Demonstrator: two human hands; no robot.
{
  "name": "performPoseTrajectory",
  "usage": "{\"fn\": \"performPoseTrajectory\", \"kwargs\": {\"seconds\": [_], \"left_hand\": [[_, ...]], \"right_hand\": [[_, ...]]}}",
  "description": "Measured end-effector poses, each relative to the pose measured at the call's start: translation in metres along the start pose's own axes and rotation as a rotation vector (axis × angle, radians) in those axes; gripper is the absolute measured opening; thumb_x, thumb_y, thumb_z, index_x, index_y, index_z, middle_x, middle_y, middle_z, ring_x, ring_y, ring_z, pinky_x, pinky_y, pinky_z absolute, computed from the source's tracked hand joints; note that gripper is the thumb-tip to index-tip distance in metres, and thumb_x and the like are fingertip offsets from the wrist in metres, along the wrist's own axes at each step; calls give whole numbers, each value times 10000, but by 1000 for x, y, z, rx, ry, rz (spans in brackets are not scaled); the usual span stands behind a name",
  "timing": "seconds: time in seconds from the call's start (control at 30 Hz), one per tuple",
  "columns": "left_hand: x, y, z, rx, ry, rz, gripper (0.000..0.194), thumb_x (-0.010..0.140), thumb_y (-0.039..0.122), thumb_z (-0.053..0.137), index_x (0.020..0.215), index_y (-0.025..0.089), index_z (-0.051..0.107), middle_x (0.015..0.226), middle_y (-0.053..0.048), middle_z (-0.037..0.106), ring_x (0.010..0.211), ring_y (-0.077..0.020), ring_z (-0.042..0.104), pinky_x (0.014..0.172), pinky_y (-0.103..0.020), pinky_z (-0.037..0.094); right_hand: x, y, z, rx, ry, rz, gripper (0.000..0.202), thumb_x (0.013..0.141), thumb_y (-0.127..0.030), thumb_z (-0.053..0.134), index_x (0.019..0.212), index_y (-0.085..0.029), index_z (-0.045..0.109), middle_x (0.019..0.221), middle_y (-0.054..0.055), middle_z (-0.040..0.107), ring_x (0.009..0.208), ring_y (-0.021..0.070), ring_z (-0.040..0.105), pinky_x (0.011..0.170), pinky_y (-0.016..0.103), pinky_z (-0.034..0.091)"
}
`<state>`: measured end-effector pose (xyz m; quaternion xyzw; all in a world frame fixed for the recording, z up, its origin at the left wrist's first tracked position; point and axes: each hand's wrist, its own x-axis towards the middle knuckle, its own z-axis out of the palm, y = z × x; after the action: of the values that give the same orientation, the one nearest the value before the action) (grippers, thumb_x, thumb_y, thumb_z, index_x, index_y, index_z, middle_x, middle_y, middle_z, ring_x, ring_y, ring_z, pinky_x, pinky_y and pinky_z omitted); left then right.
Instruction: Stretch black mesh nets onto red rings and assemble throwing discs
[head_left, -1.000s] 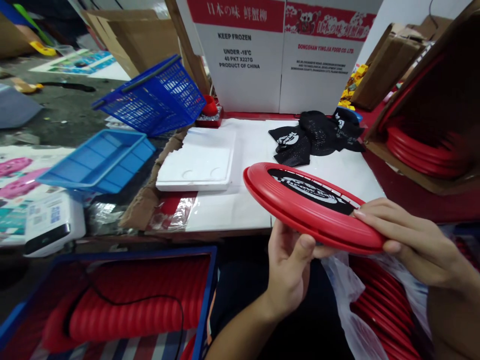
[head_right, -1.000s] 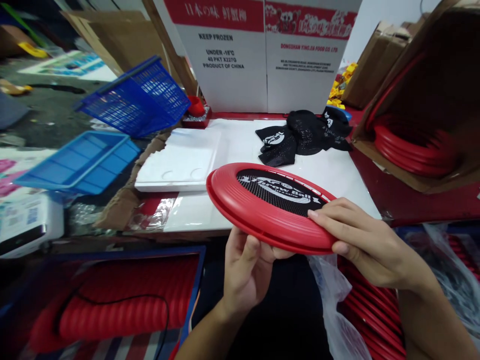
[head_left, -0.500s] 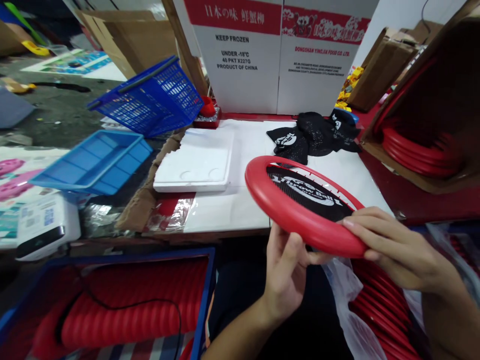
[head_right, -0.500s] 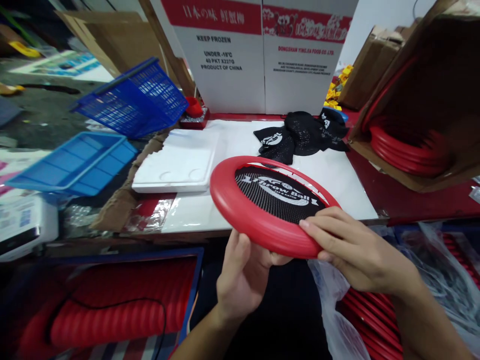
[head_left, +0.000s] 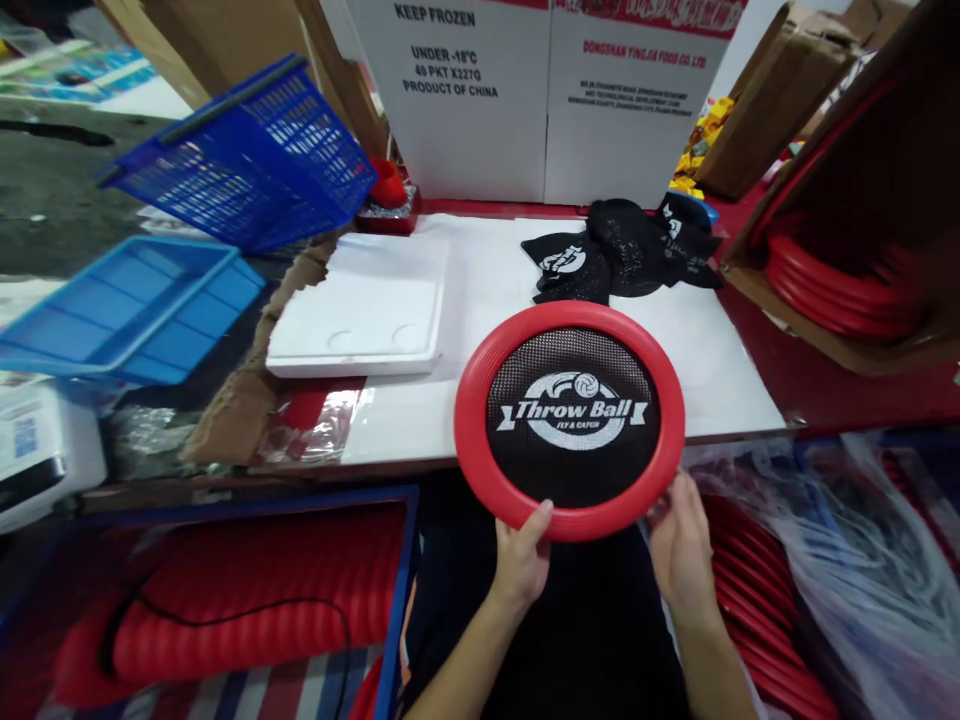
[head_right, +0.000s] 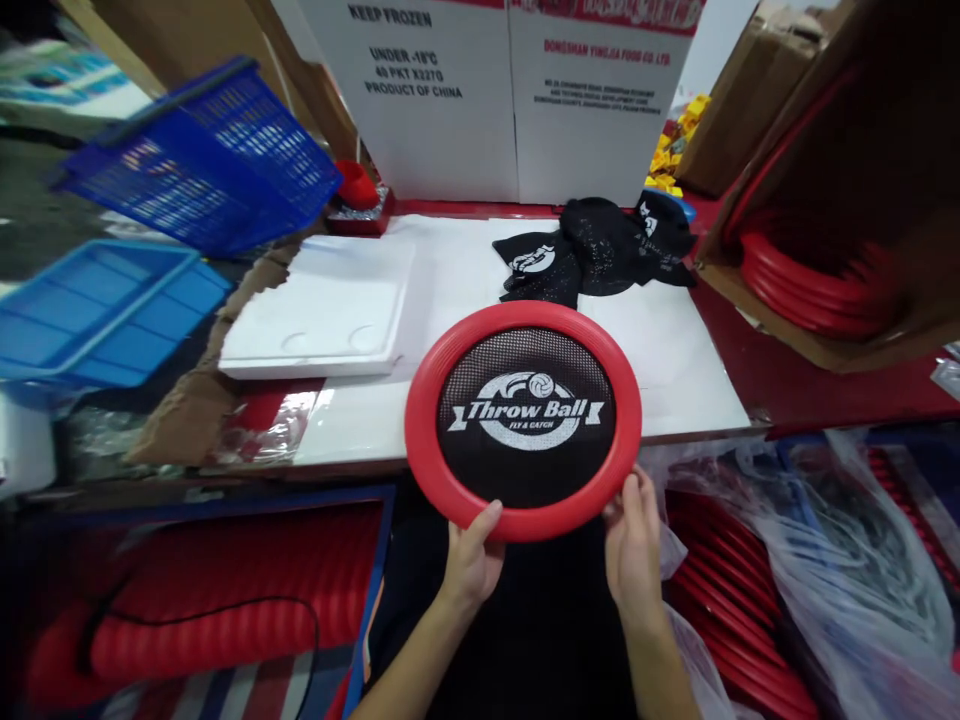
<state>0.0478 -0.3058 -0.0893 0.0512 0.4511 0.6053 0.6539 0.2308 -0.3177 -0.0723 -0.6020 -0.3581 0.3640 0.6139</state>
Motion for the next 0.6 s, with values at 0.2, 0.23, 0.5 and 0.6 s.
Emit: {"fn": "performPoseTrajectory", "kwargs": {"seconds": [0.2, 0.23, 0.5, 0.6], "left_hand": [[2, -7, -17, 64, 10, -37, 710, 624, 276, 1004, 1258, 272, 685, 956, 26, 754, 1014, -208, 755, 1045, -393, 570], [4, -5, -16, 69, 12, -28, 707, 618, 279, 1004, 1250, 272, 688, 962, 24, 757, 1011, -206, 754, 1045, -389, 568], [26, 19, -22, 115, -17, -39, 628, 540, 253, 1022, 1077, 223, 696, 838, 48, 727, 820, -156, 724, 831, -294, 603], [32, 28, -33, 186, -61, -49, 564, 517, 249, 1026, 958, 199, 678, 789, 45, 708, 733, -142, 694, 743, -271, 588]], "right_hand": [[17, 1, 9, 364, 111, 318, 447, 854, -426, 842, 1272, -305, 738, 1152, 0, 802, 1006, 190, 751, 912, 330, 619], [19, 0, 11, 367, 103, 308, 419, 841, -408, 855, 1235, -312, 753, 1130, -10, 803, 975, 179, 747, 890, 311, 616], [30, 8, 6, 355, 50, 296, 329, 848, -437, 848, 1149, -332, 771, 1035, -16, 796, 827, 162, 730, 720, 281, 618], [47, 11, -9, 357, 24, 311, 355, 812, -487, 869, 1094, -294, 777, 1021, 0, 812, 826, 173, 751, 725, 290, 625]]}}
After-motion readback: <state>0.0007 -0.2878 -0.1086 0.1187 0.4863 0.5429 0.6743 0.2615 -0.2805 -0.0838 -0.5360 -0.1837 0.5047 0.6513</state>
